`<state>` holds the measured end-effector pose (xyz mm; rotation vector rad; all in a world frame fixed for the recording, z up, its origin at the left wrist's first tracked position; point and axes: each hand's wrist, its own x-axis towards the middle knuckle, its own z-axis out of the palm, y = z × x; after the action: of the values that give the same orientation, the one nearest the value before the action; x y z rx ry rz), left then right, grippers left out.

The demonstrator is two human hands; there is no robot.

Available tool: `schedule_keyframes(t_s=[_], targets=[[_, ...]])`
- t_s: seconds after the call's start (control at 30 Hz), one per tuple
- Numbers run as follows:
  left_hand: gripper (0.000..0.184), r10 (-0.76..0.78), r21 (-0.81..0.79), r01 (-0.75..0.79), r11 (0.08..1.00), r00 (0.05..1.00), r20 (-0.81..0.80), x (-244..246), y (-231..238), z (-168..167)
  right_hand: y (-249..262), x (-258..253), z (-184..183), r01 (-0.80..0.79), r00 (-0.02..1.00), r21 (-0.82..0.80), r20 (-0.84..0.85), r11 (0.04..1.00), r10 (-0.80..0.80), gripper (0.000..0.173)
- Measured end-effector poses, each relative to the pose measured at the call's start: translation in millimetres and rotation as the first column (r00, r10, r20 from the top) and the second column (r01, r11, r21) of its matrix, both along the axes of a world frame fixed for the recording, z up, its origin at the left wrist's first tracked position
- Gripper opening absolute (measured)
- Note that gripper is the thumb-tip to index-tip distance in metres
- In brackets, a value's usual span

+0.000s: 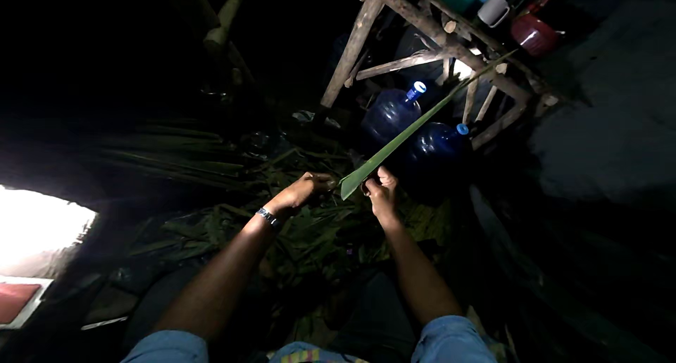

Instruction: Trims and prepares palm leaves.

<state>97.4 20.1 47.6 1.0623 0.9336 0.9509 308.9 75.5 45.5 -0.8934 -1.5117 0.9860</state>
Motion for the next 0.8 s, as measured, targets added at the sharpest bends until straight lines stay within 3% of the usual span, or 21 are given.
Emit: schedule_keyframes(t_s=[0.17,0.27,0.4,0.57,0.7,0.8], targets=[[0.021,-0.020,0.017,0.023,1.000,0.987,-0.160,-20,11,-11,10,19,20,0.033,0.963,-0.223,-0.254,0.974,-0.091,0.024],[0.020,-0.033,0.010,0.035,0.999,0.978,-0.206,-36,14,-16,17,32,28,0.117,0.943,-0.292,-0.267,0.949,-0.198,0.022],[0.021,0.015,0.134,0.028,0.991,0.951,-0.309,-74,11,-26,34,48,27,0.172,0.905,-0.403,-0.294,0.899,-0.306,0.019],[0.021,0.190,0.035,-0.188,0.981,0.936,-0.295,-100,-10,16,61,72,2,0.154,0.839,-0.502,-0.388,0.851,-0.381,0.012],[0.018,0.420,0.064,-0.420,0.905,0.864,-0.277,-124,-35,30,76,97,-20,0.260,0.800,-0.610,-0.298,0.749,-0.520,0.006],[0.018,0.467,0.085,-0.463,0.882,0.838,-0.281,-133,-43,24,69,89,-29,0.237,0.952,-0.660,0.013,0.713,-0.305,0.025]])
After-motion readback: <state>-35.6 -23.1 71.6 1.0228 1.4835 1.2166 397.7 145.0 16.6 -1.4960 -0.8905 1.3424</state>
